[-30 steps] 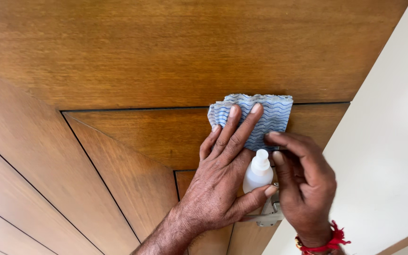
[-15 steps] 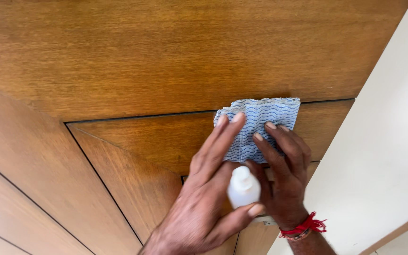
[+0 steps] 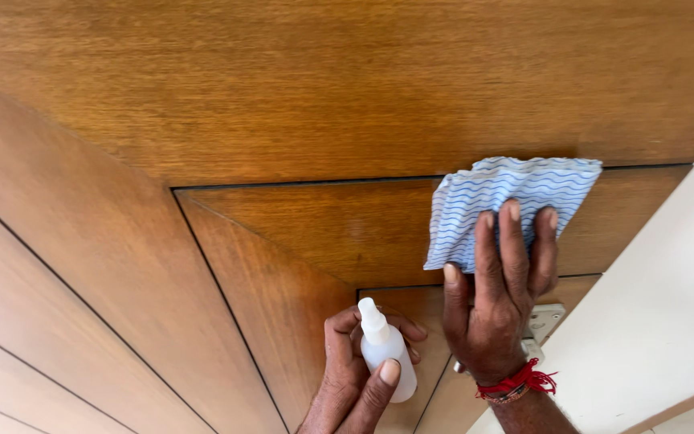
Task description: The person cleans a wooden door by spraying a cleaning solution from a small white bottle onto a blue cloth and wiping the surface. They systematically clean the door panels and the area around the handle, occasionally reapplying the solution to the cloth.
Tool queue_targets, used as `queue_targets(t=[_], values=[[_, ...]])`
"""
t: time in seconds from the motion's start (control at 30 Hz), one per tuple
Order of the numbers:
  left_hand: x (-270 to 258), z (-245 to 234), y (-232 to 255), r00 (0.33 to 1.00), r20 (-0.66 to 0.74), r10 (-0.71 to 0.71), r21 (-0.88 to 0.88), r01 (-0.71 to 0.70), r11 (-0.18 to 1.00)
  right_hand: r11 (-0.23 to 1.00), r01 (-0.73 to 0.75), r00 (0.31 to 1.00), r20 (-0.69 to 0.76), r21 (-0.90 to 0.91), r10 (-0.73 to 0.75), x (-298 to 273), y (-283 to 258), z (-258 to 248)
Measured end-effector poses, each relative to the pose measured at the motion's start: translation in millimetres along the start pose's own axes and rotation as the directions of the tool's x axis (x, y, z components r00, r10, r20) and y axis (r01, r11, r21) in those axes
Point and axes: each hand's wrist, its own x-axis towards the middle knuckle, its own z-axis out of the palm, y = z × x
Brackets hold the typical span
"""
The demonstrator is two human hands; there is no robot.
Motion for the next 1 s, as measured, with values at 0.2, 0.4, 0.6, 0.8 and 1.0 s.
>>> queue_targets(t=[0.2,0.4,0.6,0.8,1.0], values=[[-5,-14,20,0.994,-0.109,0.014,-0.030,-0.017,0.999,0.999,-0.033,0.999,-0.011,0.005,0.033,0,-5,6],[-3,-21,38,0.992,-0.066,0.105,0.019,-0.104,0.994,0.996,-0.063,0.998,-0.009,-0.062,0.063,-1,-13,5],[9,-18,69,0.997,-0.074,-0.021,0.072,0.027,0.997,0.994,-0.094,0.996,-0.011,-0.060,0.093,-1,-17,5],[19,-16,83,0.999,-0.045,0.027,0.068,-0.024,0.997,0.992,-0.103,0.995,0.010,-0.074,0.104,-1,-22,3],[28,-24,85,0.981,0.039,0.189,0.017,-0.190,0.982,0.994,-0.077,0.997,-0.019,-0.078,0.076,1,-24,4]])
